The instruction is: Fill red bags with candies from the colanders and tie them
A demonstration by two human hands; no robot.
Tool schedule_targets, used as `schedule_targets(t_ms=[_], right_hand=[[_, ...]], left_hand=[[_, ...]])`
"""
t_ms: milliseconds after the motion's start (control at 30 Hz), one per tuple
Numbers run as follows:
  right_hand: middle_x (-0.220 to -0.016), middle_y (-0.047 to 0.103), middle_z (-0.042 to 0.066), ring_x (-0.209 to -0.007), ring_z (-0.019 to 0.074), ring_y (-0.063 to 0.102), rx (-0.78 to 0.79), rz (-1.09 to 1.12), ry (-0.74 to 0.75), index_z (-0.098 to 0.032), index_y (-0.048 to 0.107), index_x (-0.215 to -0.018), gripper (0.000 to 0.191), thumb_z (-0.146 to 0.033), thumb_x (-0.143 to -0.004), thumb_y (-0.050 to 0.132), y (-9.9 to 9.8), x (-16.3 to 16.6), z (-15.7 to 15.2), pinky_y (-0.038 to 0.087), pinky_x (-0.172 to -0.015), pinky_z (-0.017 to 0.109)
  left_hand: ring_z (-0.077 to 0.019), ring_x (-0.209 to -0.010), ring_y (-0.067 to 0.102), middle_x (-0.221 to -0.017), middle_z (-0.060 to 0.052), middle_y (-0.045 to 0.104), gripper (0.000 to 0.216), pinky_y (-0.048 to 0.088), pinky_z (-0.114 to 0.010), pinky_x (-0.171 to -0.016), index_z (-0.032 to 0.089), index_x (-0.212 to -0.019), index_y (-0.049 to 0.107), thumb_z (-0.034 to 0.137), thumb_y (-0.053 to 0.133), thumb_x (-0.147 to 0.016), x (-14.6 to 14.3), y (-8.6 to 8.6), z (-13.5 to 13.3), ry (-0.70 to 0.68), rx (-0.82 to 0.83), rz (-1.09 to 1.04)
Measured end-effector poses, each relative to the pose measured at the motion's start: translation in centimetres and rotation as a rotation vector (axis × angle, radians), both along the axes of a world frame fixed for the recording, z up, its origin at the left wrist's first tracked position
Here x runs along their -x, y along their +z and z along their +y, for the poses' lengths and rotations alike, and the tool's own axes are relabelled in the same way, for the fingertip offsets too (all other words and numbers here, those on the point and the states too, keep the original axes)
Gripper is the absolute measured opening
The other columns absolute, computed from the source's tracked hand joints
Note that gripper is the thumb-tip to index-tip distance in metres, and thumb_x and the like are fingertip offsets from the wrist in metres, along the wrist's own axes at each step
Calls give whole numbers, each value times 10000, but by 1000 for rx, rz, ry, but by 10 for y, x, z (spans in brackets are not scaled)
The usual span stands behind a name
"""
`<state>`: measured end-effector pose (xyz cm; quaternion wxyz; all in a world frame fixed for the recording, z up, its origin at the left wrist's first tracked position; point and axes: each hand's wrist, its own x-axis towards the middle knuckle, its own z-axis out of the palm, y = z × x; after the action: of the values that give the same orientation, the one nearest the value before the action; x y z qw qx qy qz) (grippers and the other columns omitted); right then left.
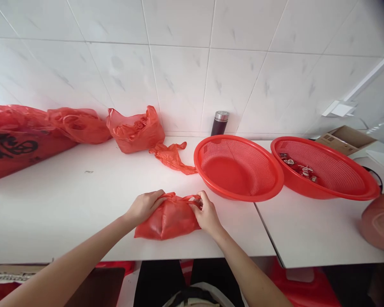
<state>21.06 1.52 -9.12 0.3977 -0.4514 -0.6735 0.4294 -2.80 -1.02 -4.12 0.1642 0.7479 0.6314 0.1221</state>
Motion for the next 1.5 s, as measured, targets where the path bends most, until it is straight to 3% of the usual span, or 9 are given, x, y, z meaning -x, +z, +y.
schedule_targets(t_ms=[133,367,600,800,1000,1100,1233,1333,1500], right_hand=[[-801,654,-12,-708,170,617,-11,-47,-35,-258,395,-903,94,-270,-858,477,-7,-2,4,469,-650,269],[-776,624,49,-741,220,574,-279,-575,-162,-217,466,-928,99,-181,-842,432,-11,-4,13,383,-625,292],[-814,630,68,-775,228,577,-259,-628,-126,-203,489,-961,130,-163,-851,432,-14,-2,18,392,-653,309],[-939,647,77,-874,246,597,-221,-615,-90,-201,491,-1034,201,-173,-835,493,-4,-6,17,448,-691,334],[-1202,590,132,-1101,295,541,-242,-507,-83,-191,453,-1224,372,-419,-929,457,19,6,9,478,-823,413],[-1168,601,153,-1029,309,573,-230,-579,-74,-177,499,-1187,405,-464,-901,512,17,18,11,477,-765,404],[-949,659,91,-819,248,632,-195,-649,-3,-219,573,-984,188,-380,-890,552,8,24,17,430,-655,327],[-794,664,44,-686,213,626,-180,-668,18,-228,566,-857,164,-378,-909,524,4,23,21,359,-572,288],[-805,698,34,-696,197,644,-178,-689,9,-237,591,-901,111,-331,-903,531,1,24,23,337,-568,271]], left_hand=[[-153,-701,607,-867,26,661,344,414,-255,-638,271,-959,529,404,213,-981,2,-6,7,61,-5,62],[-169,-600,564,-798,-11,633,244,315,-270,-522,239,-886,531,321,309,-945,-2,-24,24,92,3,260],[-197,-672,609,-844,-56,659,132,388,-324,-649,213,-963,555,202,454,-879,-7,-37,31,101,-13,318],[-228,-784,629,-772,-65,656,182,386,-385,-832,220,-854,566,259,403,-924,-6,-28,33,101,-43,237],[-176,-781,641,-890,-36,660,432,451,-289,-677,233,-921,532,388,137,-995,-19,-9,26,175,-25,80],[-182,-896,638,-980,-47,642,354,459,-280,-712,232,-958,525,363,198,-990,-38,-10,18,159,-16,64],[-198,-783,650,-950,-65,654,309,445,-298,-631,218,-964,525,319,234,-986,-50,-18,19,145,43,108],[-197,-704,643,-887,-61,671,322,445,-313,-605,208,-989,536,325,236,-999,-50,-23,26,142,79,158],[-159,-725,625,-883,-41,650,313,511,-354,-702,147,-1100,575,393,435,-967,-53,-29,32,161,98,254]])
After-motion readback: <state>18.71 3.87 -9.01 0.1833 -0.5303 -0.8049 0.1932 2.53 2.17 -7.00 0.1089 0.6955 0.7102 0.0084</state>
